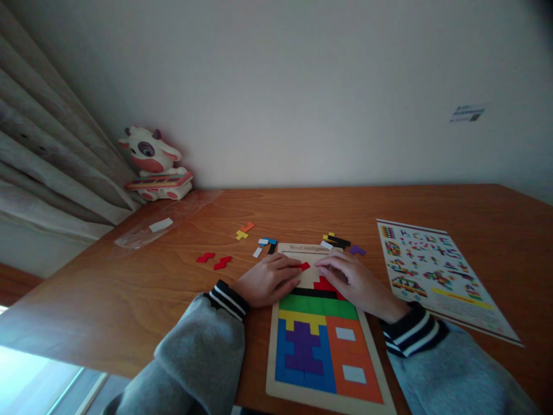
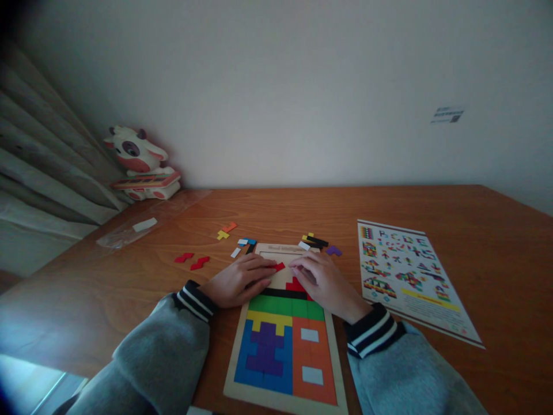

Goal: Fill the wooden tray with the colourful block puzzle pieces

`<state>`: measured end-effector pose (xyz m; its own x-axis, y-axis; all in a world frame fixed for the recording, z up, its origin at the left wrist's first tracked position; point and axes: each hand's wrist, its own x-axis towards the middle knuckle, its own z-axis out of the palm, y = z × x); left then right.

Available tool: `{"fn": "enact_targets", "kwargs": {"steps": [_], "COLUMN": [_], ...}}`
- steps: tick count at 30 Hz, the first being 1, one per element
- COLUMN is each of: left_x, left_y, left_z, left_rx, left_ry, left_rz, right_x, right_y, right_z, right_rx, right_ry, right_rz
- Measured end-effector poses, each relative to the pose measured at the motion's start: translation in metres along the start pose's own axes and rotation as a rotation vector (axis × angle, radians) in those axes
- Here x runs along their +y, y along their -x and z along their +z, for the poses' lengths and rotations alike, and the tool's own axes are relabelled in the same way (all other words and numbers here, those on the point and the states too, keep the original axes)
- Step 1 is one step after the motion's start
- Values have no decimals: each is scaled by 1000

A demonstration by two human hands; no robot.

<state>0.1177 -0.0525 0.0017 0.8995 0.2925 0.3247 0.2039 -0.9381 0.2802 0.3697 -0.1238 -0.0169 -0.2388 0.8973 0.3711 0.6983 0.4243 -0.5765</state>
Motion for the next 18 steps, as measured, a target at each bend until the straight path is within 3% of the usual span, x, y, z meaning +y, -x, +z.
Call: {"fn": "enact_targets", "kwargs": {"steps": [7, 18], "left_x": [1, -9], "left_y": [1, -6], "left_z": [0, 15], "left_rx": [19, 182], "left_ry": [-55, -35], "left_rz": [-71, -251], "right_x": [2, 2], "right_y": [1, 0], "right_z": [0, 5], "right_rx": [-6, 7], "right_ry": [-2, 6], "right_rz": [-3, -32]}}
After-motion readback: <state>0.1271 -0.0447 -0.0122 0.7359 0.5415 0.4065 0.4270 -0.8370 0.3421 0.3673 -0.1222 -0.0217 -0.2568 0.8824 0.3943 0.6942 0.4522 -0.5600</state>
